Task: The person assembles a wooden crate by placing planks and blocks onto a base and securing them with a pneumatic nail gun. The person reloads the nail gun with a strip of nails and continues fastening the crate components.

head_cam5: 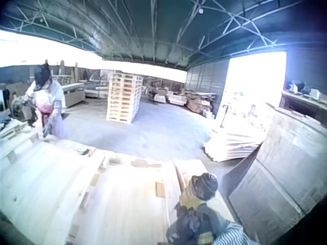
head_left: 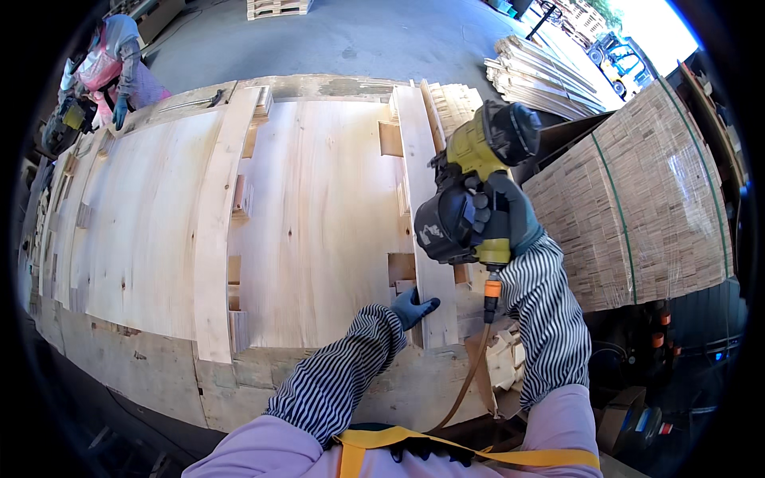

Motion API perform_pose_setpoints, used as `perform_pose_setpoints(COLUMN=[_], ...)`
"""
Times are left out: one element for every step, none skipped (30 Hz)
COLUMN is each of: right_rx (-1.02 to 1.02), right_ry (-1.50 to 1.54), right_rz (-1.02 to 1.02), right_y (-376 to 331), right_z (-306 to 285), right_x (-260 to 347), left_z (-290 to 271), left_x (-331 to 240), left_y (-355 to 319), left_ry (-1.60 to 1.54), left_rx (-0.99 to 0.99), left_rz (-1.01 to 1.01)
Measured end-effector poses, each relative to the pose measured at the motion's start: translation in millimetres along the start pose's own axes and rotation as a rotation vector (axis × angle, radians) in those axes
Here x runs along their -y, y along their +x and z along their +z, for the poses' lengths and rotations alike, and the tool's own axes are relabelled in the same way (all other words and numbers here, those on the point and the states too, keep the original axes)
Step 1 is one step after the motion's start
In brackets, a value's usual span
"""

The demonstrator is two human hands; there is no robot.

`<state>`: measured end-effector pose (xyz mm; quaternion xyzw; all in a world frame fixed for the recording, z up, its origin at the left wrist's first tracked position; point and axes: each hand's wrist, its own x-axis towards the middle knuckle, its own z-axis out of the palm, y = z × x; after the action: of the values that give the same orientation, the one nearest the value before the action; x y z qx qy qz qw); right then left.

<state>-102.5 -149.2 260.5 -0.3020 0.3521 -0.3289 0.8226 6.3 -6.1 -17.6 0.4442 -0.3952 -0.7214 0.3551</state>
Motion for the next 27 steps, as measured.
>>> perform_pose_setpoints(right_rx=[-0.097, -0.178, -0.171, -0.146, -0.126, -0.139, -0.065, -0.089, -0.083, -0.086, -0.121, -0.090, -0.128, -0.099, -0.048, -0.062, -0.055, -0.069, -0.052, -0.029, -0.019, -0.073, -0.128, -0.165, -0.199, -0.219, -0.260], right_ry=[-0.003, -0.008, -0.040, -0.063, -0.051, -0.055, -0.024, -0.044, -0.048, -0.073, -0.111, -0.097, -0.099, -0.120, -0.131, -0.181, -0.229, -0.272, -0.350, -0.432, -0.515, -0.654, -0.779, -0.838, -0.953, -1.082, -1.219], right_rz=[0.075, 0.157, 0.108, 0.067, 0.050, 0.036, 0.026, 0.040, 0.061, 0.063, 0.036, 0.072, 0.094, 0.087, 0.060, 0.110, 0.136, 0.168, 0.180, 0.195, 0.227, 0.266, 0.329, 0.359, 0.345, 0.304, 0.274], right_y=[12.1, 26.1, 21.8, 17.0, 10.1, -10.3, -26.0, -48.1, -65.6, -88.9, -114.1, -132.6, -153.7, -172.7, -189.4, -199.5, -206.1, -214.1, -217.7, -216.9, -222.2, -216.2, -216.9, -213.8, -220.7, -217.7, -217.4], right_z=[-19.3, -29.4, -30.4, -29.5, -28.5, -19.1, -13.0, 7.9, 27.2, 18.6, 1.8, 35.4, 35.0, 36.9, 22.4, 29.1, 39.0, 46.3, 48.6, 49.3, 53.5, 68.4, 84.0, 107.8, 114.8, 107.2, 108.5], right_x=[-10.6, -18.7, -16.9, -22.4, -20.4, -21.8, -27.8, -31.4, -38.9, -50.0, -66.6, -77.2, -92.9, -108.0, -135.2, -153.4, -173.3, -192.0, -208.6, -229.5, -253.8, -268.5, -284.8, -295.6, -316.8, -346.7, -372.6], left_z=[3.7, 2.9, 12.4, 6.3, 1.2, 4.6, 2.7, -1.4, -3.7, -4.0, -3.1, -18.6, -20.6, -24.6, -46.9, -72.3, -98.6, -123.1, -154.4, -192.9, -233.3, -275.5, -311.2, -350.9, -353.7, -384.4, -400.4], left_x=[1.3, 4.3, 15.0, 9.7, 4.1, 1.5, 3.9, 9.6, 34.1, 16.6, 0.6, 39.4, 18.2, -15.0, -11.4, -28.3, -31.7, -41.2, -60.2, -79.4, -92.7, -100.7, -97.1, -80.1, -83.3, -57.1, -32.7], left_y=[-0.1, -0.8, 1.8, 1.3, 1.4, -0.3, -1.5, 1.6, 22.9, 12.0, -3.6, 18.3, -6.6, -38.8, -72.2, -116.6, -161.4, -204.5, -240.0, -270.2, -292.6, -309.1, -322.8, -333.9, -335.0, -333.5, -321.8], left_ry=[0.018, 0.036, -0.041, -0.026, -0.011, -0.012, -0.059, -0.039, -0.135, -0.218, -0.122, -0.134, 0.074, 0.288, 0.178, 0.340, 0.200, 0.196, 0.240, 0.305, 0.380, 0.454, 0.710, 0.747, 0.445, 0.448, 0.343], left_rx=[0.007, -0.003, -0.018, -0.012, -0.001, 0.023, -0.014, 0.003, 0.004, 0.031, 0.041, 0.148, 0.017, -0.109, -0.049, -0.122, -0.152, -0.274, -0.455, -0.658, -0.841, -0.989, -1.111, -1.156, -1.102, -1.036, -0.911], left_rz=[-0.013, -0.024, 0.094, 0.069, 0.043, 0.011, 0.033, 0.168, 0.209, 0.227, 0.152, 0.153, 0.004, -0.136, 0.049, 0.011, 0.084, 0.167, 0.281, 0.395, 0.477, 0.510, 0.458, 0.298, 0.143, -0.024, 0.079])
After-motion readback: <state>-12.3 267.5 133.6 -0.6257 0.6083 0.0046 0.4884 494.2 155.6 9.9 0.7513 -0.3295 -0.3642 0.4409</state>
